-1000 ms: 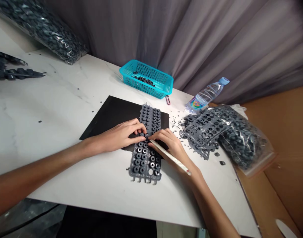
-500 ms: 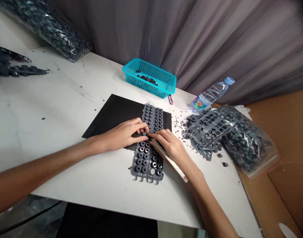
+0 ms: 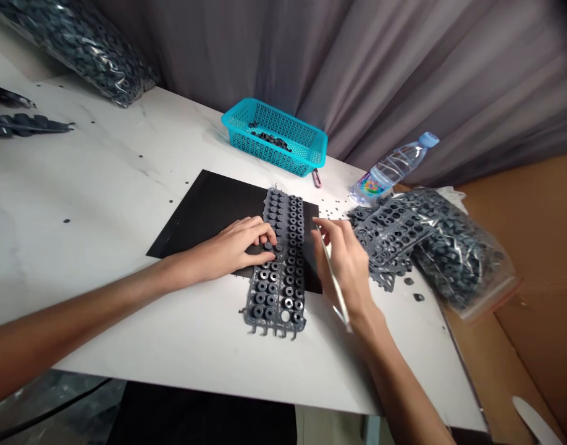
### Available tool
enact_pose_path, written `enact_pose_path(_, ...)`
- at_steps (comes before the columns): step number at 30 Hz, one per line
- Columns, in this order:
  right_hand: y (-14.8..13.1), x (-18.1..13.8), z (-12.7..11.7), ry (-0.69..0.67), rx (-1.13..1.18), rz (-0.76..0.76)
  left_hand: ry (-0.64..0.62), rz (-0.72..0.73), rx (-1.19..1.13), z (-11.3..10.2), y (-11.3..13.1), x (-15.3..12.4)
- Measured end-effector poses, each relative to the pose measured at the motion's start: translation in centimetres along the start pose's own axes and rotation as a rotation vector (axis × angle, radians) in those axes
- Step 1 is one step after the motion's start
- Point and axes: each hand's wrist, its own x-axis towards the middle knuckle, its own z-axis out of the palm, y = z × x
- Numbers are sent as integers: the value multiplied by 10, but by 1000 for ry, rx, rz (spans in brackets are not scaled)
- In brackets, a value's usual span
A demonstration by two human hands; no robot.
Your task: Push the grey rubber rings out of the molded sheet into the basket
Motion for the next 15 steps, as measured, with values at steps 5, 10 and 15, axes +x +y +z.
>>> enact_pose_path(5, 7, 0, -8, -181, 376, -10, -16, 10, 0, 0, -2, -1)
enact_pose_path(10, -7, -1, -6, -303, 464, -45, 13, 20, 19, 2, -2, -1)
enact_pose_path(15, -9, 3, -8, -347, 424, -53, 58, 32, 39, 4, 0, -1)
